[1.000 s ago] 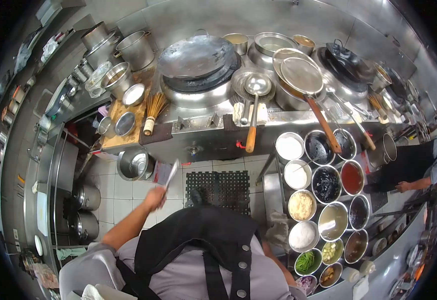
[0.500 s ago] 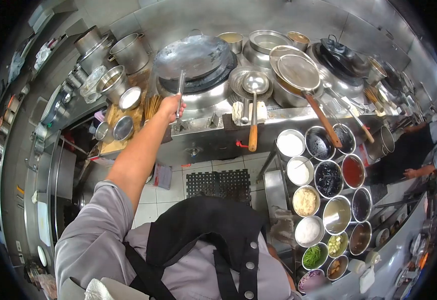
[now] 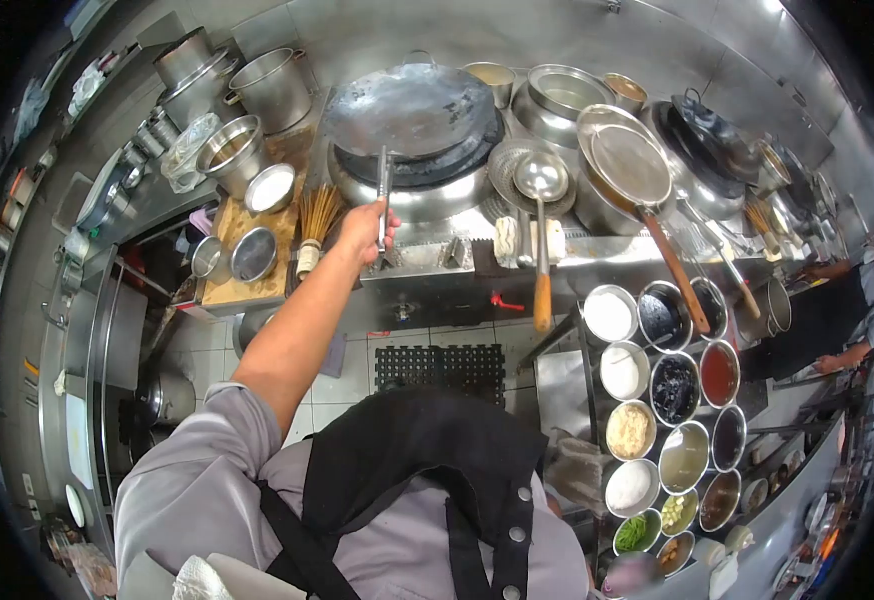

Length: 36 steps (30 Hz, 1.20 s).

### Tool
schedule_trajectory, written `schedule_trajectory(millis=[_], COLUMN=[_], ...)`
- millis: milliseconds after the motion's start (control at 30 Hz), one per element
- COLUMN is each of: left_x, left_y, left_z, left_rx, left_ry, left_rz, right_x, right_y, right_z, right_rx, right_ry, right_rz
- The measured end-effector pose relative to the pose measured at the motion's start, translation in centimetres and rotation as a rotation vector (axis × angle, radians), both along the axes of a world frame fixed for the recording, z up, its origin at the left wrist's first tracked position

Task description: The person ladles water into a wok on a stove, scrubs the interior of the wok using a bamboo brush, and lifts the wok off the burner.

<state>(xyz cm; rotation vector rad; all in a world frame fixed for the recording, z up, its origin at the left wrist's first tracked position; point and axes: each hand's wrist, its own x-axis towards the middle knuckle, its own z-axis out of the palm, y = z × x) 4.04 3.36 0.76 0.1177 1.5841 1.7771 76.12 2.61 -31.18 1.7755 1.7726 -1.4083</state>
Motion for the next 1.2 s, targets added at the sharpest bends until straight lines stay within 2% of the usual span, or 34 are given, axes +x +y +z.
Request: schedule_trajectory(millis=[167, 300, 367, 400, 433, 467, 533, 567, 600, 633, 700, 733, 800, 867, 900, 1000, 1100, 1133, 1167, 1200], left_x=[-2.2, -8.5, -14.3, -17.1, -20.2, -26.3, -34.3, -39.2, -39.7, -38.5, -36.2, -35.1, -32.8, -32.5, -30.9, -23.4, -17.8, -16.0, -15.3, -13.6], left_y=[-3.5, -9.2, -12.3, -13.6, -14.8, -15.1, -15.0, -14.2, -13.3, -12.2, -11.1, -10.9, -11.7, -13.0, -13.8, -15.7, -15.5, -14.8, -14.2, -13.3], left_z=[-1.1, -1.5, -1.3, 0.1, 1.0, -0.2, 0.2, -0.8, 1.7, 4.4, 7.0, 6.6, 5.2, 2.0, 1.1, 0.0, -2.5, -3.0, -4.3, -2.8], left_rx=[-0.003, -0.022, -0.166, -0.183, -0.161, -0.346, -0.569, -0.587, -0.678, -0.645, -0.664, -0.659, -0.601, -0.379, -0.287, -0.219, -0.180, -0.224, -0.166, -0.207], left_ry=[0.082, 0.263, 0.512, 0.375, 0.481, 0.633, 1.042, 1.434, 1.564, 1.310, 1.326, 1.327, 1.000, 0.630, 0.562, 0.540, 0.568, 0.645, 0.806, 0.863], left_rz=[-0.010, -0.031, -0.035, -0.008, -0.031, -0.006, -0.073, -0.071, -0.179, -0.188, -0.143, -0.152, -0.103, -0.093, -0.037, 0.043, -0.117, -0.136, -0.211, -0.219], right_x=[-10.5, -17.9, -20.6, -21.7, -22.6, -23.2, -23.9, -24.1, -24.0, -23.9, -23.6, -23.9, -23.8, -23.2, -23.0, -22.0, -20.5, -20.0, -19.6, -21.4], right_y=[1.6, 1.6, 1.3, 1.0, 0.8, 0.0, -1.3, -2.0, -2.6, -3.8, -6.1, -6.3, -7.7, -8.3, -8.5, -8.8, -8.8, -8.6, -8.3, -8.1], right_z=[-1.0, -1.1, -1.4, -1.5, -1.9, -2.2, -3.3, -2.9, -4.0, -3.4, -1.4, -1.3, -0.3, -0.4, -0.5, -1.4, -2.8, -3.4, -3.9, -0.6], right_rx=[0.043, 0.074, 0.087, 0.093, 0.097, 0.097, 0.120, 0.135, 0.155, 0.157, -0.073, -0.068, -0.014, 0.026, 0.044, 0.107, 0.208, 0.260, 0.311, 0.376], right_ry=[0.103, 0.211, 0.247, 0.267, 0.283, 0.287, 0.299, 0.302, 0.307, 0.305, 0.366, 0.341, 0.289, 0.263, 0.252, 0.228, 0.237, 0.271, 0.309, 0.379], right_rz=[0.052, 0.044, 0.041, 0.037, 0.041, 0.032, 0.048, 0.058, 0.072, 0.054, -0.487, -0.485, -0.416, -0.376, -0.355, -0.275, -0.182, -0.151, -0.125, -0.108])
